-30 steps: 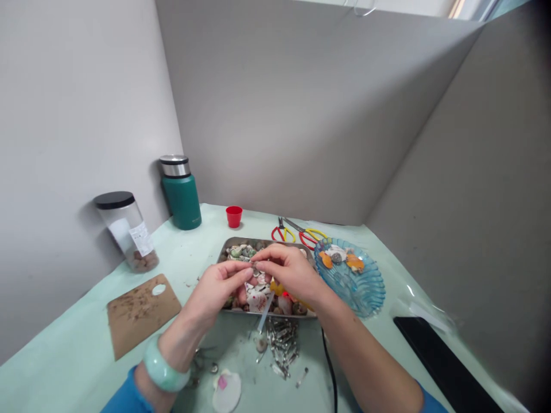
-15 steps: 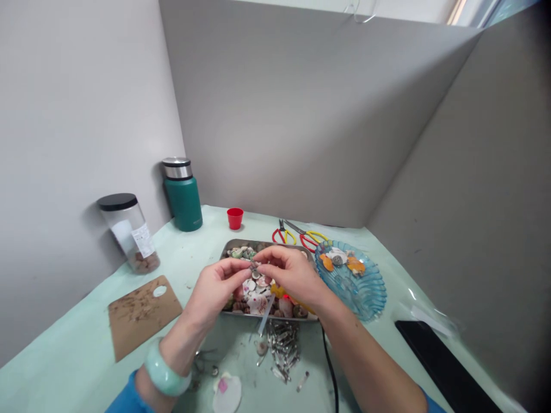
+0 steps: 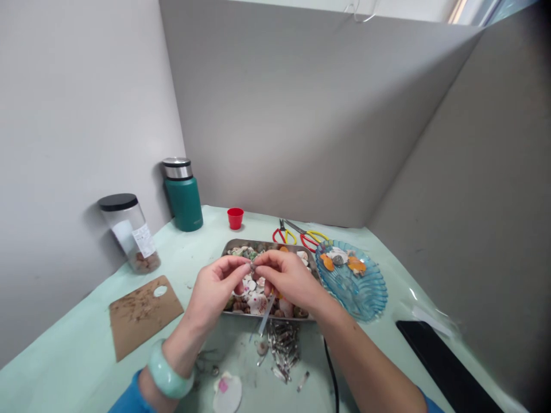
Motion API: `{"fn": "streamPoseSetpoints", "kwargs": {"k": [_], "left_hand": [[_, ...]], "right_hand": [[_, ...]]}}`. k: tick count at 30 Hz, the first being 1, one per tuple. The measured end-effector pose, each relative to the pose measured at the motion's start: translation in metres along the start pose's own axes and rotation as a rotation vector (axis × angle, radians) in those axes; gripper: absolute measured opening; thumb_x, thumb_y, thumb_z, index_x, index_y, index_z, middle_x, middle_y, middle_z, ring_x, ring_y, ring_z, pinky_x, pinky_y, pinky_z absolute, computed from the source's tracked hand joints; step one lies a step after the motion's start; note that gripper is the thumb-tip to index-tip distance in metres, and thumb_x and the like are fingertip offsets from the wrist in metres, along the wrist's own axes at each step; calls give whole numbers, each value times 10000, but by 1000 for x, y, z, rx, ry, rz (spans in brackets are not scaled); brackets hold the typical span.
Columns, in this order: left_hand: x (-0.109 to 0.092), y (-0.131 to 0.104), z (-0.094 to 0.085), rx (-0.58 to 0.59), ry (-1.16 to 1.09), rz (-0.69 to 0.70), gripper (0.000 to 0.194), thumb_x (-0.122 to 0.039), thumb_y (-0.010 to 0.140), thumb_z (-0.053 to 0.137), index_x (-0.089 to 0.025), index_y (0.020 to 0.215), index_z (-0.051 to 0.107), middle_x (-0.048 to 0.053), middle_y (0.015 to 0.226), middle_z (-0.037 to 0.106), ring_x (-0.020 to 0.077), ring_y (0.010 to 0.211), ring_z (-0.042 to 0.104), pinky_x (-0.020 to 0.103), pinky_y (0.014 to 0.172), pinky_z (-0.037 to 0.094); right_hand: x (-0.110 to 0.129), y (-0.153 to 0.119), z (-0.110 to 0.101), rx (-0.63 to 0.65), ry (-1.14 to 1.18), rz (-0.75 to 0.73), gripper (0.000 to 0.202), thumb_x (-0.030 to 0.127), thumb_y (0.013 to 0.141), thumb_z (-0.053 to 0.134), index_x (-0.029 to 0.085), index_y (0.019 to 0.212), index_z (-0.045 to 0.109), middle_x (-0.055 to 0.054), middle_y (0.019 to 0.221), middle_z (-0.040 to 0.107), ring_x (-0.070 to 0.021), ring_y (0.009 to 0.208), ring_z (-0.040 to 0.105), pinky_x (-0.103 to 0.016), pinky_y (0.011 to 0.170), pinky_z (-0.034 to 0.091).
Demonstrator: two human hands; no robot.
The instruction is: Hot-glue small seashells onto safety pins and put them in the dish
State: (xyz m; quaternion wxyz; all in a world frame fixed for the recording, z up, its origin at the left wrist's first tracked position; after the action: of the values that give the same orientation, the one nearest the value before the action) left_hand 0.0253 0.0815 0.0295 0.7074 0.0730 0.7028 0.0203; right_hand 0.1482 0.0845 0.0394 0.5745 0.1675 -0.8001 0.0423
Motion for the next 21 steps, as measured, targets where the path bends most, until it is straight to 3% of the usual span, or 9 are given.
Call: {"fn": "streamPoseSetpoints", "kwargs": {"k": [4,7,13,21], "left_hand": [[1,1,-2,-14,22,-15,203,-347,701,650,-161,783,650,-43,542,552,95,480,445,217,487,350],[5,1,-1,8,26,-43,210,-351,698,654,-156,775,653,-47,518,532,95,476,430,217,487,339],[9,1,3,51,35,-81,218,-368,725,631,-152,756,646,-57,455,487,89,468,412,209,501,330],[11,1,6,70,39,-93,236,-392,741,606,-158,763,628,-64,439,473,87,442,397,205,483,321]], "right_hand": [[-7,-3,12,118,-14,80,159,229,831,463,169,807,608,9,603,595,-73,433,531,-155,373,374],[-5,-3,9,90,-61,69,208,249,846,443,164,745,604,28,498,537,-71,408,502,-148,360,346],[-14,-2,12,89,2,130,105,243,774,540,167,756,608,18,563,568,-85,447,538,-154,366,385],[-15,-6,21,172,79,191,203,259,814,474,158,685,593,15,562,577,-68,403,525,-146,344,380]]}}
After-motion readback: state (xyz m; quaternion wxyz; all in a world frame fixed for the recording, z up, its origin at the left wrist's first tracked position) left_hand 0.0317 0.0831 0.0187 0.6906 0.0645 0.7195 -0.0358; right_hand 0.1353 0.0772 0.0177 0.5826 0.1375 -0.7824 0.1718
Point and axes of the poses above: each hand's wrist, its own y-axis towards the middle knuckle, its own z-axis out of the palm, x = y × z, the point moved 10 cm from there along y, towards the middle knuckle
